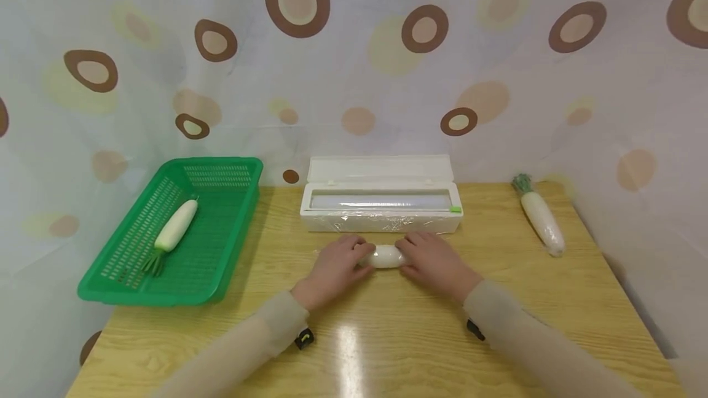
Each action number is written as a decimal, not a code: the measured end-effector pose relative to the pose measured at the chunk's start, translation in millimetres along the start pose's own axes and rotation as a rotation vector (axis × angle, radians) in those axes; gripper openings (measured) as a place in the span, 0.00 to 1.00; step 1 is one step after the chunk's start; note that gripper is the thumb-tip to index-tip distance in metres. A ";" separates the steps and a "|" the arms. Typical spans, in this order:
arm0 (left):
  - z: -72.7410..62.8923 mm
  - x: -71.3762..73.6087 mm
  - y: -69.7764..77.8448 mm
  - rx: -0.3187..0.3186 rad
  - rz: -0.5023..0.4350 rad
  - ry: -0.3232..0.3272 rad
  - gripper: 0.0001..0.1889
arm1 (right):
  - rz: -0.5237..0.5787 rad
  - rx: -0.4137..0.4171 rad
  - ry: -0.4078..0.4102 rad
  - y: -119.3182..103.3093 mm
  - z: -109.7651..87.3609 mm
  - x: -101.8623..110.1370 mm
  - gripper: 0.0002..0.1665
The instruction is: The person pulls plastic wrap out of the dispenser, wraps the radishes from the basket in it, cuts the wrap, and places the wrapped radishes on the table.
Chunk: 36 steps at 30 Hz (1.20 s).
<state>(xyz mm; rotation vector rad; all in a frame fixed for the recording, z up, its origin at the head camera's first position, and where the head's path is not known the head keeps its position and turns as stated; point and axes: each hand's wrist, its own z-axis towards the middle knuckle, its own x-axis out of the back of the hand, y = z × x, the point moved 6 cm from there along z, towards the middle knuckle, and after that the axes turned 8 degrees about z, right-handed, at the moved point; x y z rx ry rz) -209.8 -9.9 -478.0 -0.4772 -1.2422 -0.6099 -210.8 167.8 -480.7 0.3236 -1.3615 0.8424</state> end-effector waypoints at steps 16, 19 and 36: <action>-2.2 -13.1 -7.0 0.120 0.091 -0.032 0.23 | 0.016 -0.063 0.000 -6.0 2.1 -1.6 0.25; -4.3 -12.3 -10.4 0.112 0.100 -0.009 0.22 | 0.032 -0.066 0.025 -7.6 2.2 -0.2 0.25; -3.6 2.0 -3.1 0.092 0.069 -0.022 0.22 | 0.127 -0.090 -0.027 0.4 -4.7 7.0 0.24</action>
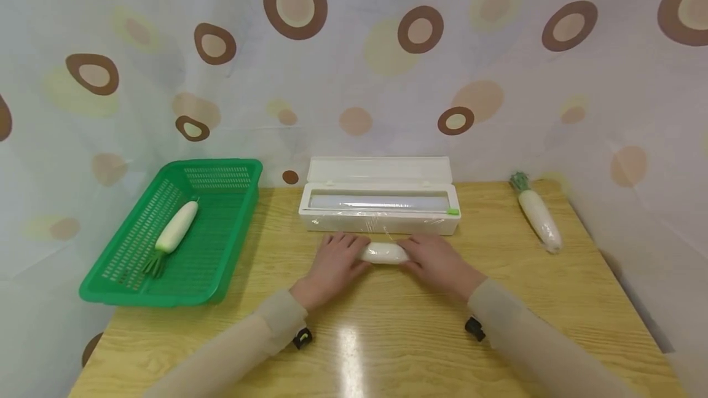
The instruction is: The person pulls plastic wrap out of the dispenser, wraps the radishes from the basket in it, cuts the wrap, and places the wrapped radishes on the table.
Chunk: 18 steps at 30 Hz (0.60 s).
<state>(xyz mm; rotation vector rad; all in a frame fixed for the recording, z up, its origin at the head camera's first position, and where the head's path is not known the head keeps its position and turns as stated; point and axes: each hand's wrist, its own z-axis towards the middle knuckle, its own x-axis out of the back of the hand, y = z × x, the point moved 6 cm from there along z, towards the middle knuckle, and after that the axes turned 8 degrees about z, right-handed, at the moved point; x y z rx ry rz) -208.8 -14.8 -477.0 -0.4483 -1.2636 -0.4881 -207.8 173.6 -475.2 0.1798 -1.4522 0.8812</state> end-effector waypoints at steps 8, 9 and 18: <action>0.1 5.6 10.8 0.016 0.023 -0.018 0.21 | -0.038 0.029 -0.010 1.9 -5.8 4.8 0.24; 0.0 5.5 12.0 0.015 0.024 -0.021 0.21 | -0.041 0.031 -0.010 1.9 -6.6 5.6 0.24; -0.2 5.3 27.0 0.019 0.020 -0.038 0.19 | -0.049 0.075 -0.015 8.9 -16.6 9.7 0.22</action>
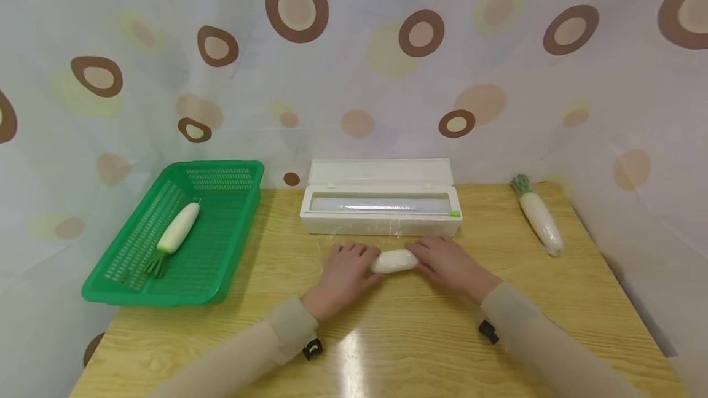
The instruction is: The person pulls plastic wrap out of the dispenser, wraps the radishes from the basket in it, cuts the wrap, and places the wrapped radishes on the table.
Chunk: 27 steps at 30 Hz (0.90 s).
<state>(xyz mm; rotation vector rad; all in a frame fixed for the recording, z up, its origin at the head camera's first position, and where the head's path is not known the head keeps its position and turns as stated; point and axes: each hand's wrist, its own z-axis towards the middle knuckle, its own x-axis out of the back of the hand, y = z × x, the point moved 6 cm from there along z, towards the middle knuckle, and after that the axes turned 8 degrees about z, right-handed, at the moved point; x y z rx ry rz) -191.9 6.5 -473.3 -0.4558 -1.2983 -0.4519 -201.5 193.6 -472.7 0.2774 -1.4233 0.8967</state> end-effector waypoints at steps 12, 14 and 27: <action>-17.4 -3.9 6.4 -0.020 -0.098 -0.100 0.24 | 0.076 0.018 -0.111 -9.9 -18.6 -4.9 0.21; -24.8 -4.5 4.1 -0.019 -0.118 -0.117 0.24 | 0.093 0.032 -0.115 -16.1 -19.6 -7.2 0.21; -62.1 -7.5 -7.4 -0.025 -0.310 -0.146 0.23 | 0.234 -0.023 -0.138 -42.6 -31.7 -22.4 0.15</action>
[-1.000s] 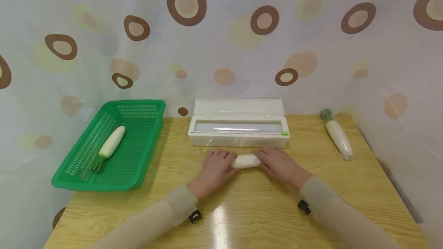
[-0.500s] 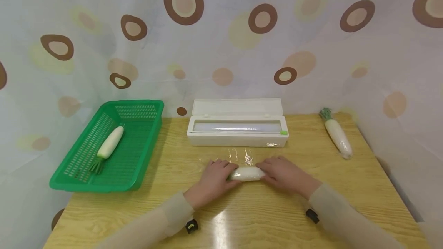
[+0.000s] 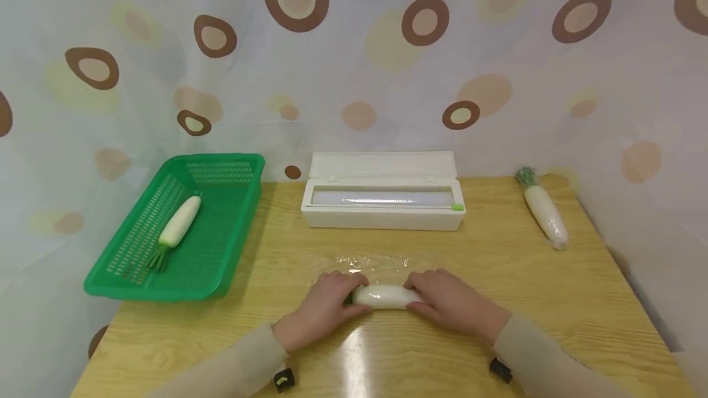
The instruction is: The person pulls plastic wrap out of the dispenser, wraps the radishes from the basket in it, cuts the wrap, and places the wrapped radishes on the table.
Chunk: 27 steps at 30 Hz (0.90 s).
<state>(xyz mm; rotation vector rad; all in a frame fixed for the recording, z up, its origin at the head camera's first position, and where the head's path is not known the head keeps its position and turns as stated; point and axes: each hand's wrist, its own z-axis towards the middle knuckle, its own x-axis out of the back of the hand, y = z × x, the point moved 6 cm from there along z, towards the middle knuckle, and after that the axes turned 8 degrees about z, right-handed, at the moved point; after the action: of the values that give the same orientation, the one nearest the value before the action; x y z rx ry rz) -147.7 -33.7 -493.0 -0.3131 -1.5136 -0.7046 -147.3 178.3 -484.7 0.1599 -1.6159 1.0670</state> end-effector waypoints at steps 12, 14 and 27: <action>-0.3 4.9 1.5 -0.030 0.050 0.023 0.26 | -0.182 0.131 0.162 -8.6 -1.0 3.2 0.19; -0.1 4.7 1.5 -0.052 0.063 0.031 0.26 | -0.178 0.115 0.169 -5.9 -0.2 3.6 0.21; 10.8 10.3 -10.1 -0.016 -0.019 0.034 0.18 | -0.250 0.168 0.204 -1.7 7.0 10.8 0.22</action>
<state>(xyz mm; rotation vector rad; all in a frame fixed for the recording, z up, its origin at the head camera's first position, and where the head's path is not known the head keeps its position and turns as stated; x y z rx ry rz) -163.2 -37.4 -484.6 -0.2977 -1.4809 -0.7335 -155.1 176.9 -474.5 0.3446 -1.2864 0.9897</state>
